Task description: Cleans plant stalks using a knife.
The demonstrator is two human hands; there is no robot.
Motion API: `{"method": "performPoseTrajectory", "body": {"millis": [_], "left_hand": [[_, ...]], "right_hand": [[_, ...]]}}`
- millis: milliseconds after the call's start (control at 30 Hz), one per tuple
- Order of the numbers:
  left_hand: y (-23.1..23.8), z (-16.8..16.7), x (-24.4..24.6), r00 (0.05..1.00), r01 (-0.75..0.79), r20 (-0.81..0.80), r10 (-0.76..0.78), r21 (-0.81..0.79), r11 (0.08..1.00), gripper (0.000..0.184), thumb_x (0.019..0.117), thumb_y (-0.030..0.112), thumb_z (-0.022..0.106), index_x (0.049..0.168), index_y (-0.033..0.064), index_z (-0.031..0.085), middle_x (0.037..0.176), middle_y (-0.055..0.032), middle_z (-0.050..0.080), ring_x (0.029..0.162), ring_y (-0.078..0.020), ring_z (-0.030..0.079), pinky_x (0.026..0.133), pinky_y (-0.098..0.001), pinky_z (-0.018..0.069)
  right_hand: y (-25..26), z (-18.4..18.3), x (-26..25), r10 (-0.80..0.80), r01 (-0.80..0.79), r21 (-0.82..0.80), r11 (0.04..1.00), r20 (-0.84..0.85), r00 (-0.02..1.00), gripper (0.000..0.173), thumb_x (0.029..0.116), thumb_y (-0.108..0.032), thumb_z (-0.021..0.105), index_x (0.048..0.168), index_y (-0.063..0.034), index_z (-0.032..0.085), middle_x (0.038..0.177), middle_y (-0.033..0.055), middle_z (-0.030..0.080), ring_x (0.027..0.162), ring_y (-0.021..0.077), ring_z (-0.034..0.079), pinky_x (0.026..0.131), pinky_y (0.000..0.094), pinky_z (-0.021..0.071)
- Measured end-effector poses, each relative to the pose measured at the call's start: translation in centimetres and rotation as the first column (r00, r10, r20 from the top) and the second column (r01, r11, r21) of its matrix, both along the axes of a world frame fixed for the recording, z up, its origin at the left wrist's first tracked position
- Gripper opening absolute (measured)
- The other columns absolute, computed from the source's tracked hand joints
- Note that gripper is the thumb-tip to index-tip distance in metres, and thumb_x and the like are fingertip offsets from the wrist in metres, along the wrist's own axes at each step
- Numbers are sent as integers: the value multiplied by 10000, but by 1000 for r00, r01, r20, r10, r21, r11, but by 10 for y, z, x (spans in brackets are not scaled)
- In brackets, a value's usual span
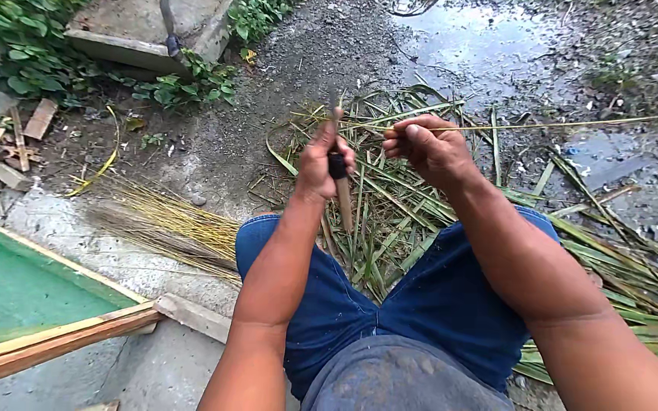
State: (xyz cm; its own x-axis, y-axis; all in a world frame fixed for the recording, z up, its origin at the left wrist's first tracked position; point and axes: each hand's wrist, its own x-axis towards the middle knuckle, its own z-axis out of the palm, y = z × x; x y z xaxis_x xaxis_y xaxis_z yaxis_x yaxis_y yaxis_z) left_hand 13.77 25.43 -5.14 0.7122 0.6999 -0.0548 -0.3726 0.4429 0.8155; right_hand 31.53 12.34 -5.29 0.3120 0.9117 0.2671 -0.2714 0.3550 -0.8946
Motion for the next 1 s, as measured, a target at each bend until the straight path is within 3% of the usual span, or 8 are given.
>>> {"method": "performPoseTrajectory", "body": {"millis": [100,167,300,467,600,667,800,1000], "left_hand": [[21,7,-12,991,-129,9,130,-59,990,354,1130,378,290,1295,261,580,614,64,528,493,-73,544,470,-230,509],[10,7,-10,999,-52,-7,52,-7,999,350,1128,368,291,1344,262,545,606,58,544,486,-71,550,461,-230,511],[-23,2,3,984,175,-38,-175,-1,985,343,1118,247,334,1391,167,526,605,28,549,479,-92,559,458,-237,520],[6,5,-7,998,50,25,-50,-35,998,344,1125,327,291,1324,236,556,598,52,544,470,-76,536,449,-227,495],[-16,4,-2,982,184,-36,-184,1,983,336,1115,278,335,1355,184,551,587,36,547,469,-88,551,458,-241,516],[-12,2,-3,985,169,-33,-169,12,986,347,1115,270,335,1345,164,573,599,33,564,485,-88,562,472,-242,520],[8,3,-6,1000,-7,-15,7,8,1000,345,1124,323,309,1328,202,559,605,34,566,481,-90,569,461,-245,526],[-15,4,2,992,97,-78,-94,29,995,326,1114,263,352,1352,180,558,607,29,571,497,-93,585,468,-243,534]], "right_hand": [[-4,1,10,-12,11,17,1000,50,999,228,1060,-103,458,1133,-39,664,1062,98,754,924,212,749,884,398,627],[-2,-2,7,-8,8,-1,1000,78,997,232,1059,-97,459,1143,-30,666,1077,96,751,928,209,750,884,395,630],[1,-3,-2,30,-29,-12,1000,114,993,254,1061,-75,447,1174,5,659,1099,109,750,953,213,747,900,402,624],[-2,3,7,26,-29,23,999,143,989,249,1056,-69,456,1166,-5,670,1108,105,749,957,213,748,902,402,626],[-1,2,4,36,-40,19,999,171,985,264,1056,-41,439,1168,17,671,1100,102,749,950,209,748,902,400,628],[-2,2,2,43,-46,15,999,123,991,252,1057,-60,450,1154,5,673,1084,108,755,930,213,753,887,401,632],[-2,8,-4,-8,5,-36,999,-76,997,225,1060,-83,448,1092,-18,661,1007,125,765,866,221,763,834,387,644],[-1,14,-13,-49,20,-126,992,-227,973,254,1069,-54,394,1060,-4,643,945,136,763,815,217,763,772,361,648]]}}
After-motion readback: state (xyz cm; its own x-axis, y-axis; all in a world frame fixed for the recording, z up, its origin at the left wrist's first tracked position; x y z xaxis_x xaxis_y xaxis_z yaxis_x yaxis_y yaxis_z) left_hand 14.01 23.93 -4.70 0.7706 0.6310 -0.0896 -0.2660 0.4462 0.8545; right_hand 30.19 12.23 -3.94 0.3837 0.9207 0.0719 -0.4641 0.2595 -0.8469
